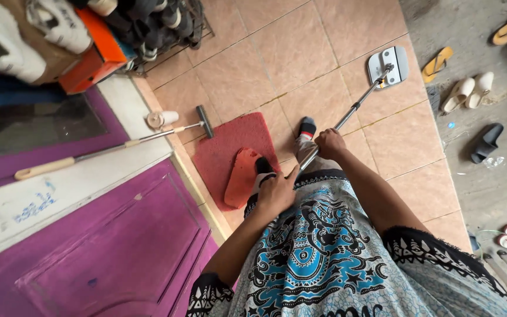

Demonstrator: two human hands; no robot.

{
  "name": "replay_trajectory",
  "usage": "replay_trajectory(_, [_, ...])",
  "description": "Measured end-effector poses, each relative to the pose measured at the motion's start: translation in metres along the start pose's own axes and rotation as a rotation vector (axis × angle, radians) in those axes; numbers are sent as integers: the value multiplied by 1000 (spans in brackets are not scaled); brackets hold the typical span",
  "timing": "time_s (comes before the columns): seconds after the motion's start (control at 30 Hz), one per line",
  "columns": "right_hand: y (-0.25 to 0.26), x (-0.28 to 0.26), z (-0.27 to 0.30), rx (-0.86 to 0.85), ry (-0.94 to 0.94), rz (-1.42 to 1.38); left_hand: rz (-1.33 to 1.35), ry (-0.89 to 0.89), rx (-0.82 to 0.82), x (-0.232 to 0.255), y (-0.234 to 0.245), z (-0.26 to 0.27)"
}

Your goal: The person sweeps the floor with a handheld brush and uses a flat mop with a long handle to wipe the tiled surface around footwear and a motorcycle.

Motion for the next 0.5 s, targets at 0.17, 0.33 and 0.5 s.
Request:
replay_trajectory(0.17, [-15, -78, 16, 45, 89, -243, -191, -428, 500, -37, 22, 98])
replay_trajectory(0.33, [-39, -132, 20, 52, 122, -316, -380, -514, 652, -78, 7, 174])
replay_trajectory(0.5, [-63, -161, 24, 103, -2, -315, -536, -2, 240, -103, -29, 171])
Point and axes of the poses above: each hand's wrist, its own z-axis away from the middle knuckle, its own y-axis out of the back of the hand, x = y × z, the point moved 3 cm from there along -z, towards the middle knuckle, and after that the axes turned 10 degrees about -y, right-handed, at the moved point
